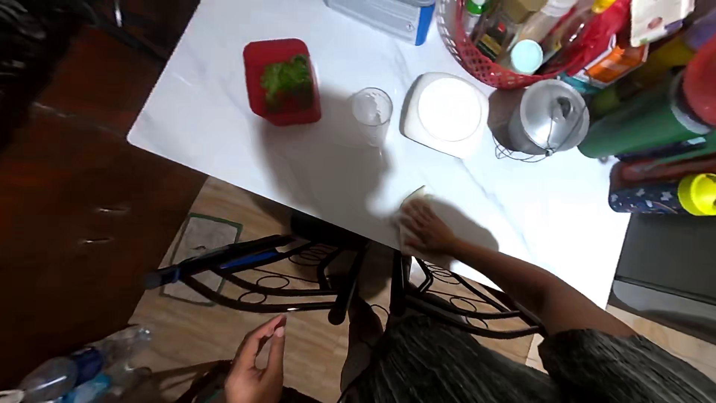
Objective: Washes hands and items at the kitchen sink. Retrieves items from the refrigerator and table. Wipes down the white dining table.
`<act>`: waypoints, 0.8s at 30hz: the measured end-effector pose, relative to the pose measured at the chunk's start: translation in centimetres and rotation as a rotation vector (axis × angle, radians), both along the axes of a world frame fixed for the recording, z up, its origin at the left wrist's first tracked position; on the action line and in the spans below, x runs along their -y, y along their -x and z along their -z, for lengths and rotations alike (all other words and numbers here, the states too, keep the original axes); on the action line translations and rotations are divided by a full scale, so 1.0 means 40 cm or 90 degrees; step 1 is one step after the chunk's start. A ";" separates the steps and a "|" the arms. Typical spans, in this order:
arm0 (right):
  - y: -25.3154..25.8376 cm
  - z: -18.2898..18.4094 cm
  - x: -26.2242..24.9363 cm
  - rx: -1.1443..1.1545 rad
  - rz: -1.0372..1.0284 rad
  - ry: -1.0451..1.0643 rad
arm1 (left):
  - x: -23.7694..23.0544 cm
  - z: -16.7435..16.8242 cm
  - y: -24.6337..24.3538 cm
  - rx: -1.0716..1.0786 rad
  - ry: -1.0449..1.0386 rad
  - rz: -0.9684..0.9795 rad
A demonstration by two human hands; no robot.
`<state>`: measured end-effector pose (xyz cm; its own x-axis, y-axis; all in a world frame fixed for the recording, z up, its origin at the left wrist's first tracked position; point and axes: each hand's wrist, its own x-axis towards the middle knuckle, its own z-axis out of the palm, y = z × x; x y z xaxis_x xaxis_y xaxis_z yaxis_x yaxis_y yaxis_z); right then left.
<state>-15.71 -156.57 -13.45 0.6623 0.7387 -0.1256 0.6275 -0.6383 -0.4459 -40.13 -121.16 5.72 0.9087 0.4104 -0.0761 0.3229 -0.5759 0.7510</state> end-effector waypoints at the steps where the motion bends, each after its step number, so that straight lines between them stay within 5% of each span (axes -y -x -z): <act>1: -0.054 0.009 -0.017 0.038 0.074 -0.005 | -0.015 -0.001 0.004 0.006 0.000 -0.005; 4: -0.218 0.048 -0.131 0.135 0.369 0.018 | -0.056 -0.006 0.017 0.025 0.010 -0.008; 6: -0.260 0.052 -0.264 0.133 0.454 0.032 | -0.080 -0.011 0.019 0.028 0.022 -0.010; 12: -0.151 0.063 -0.612 0.062 0.090 -0.064 | -0.201 -0.015 -0.008 0.031 0.030 0.047; 14: -0.155 0.052 -0.580 0.062 0.037 -0.087 | -0.278 -0.029 -0.013 0.028 0.015 0.072; 17: -0.138 0.032 -0.384 0.125 0.125 -0.053 | -0.424 -0.064 0.001 0.035 -0.016 0.077; 21: -0.112 -0.025 -0.087 0.066 0.454 0.178 | -0.612 -0.071 0.103 0.059 0.007 0.008; 24: -0.109 -0.089 -0.149 -0.087 0.698 0.302 | -0.732 -0.048 0.194 0.084 0.047 -0.020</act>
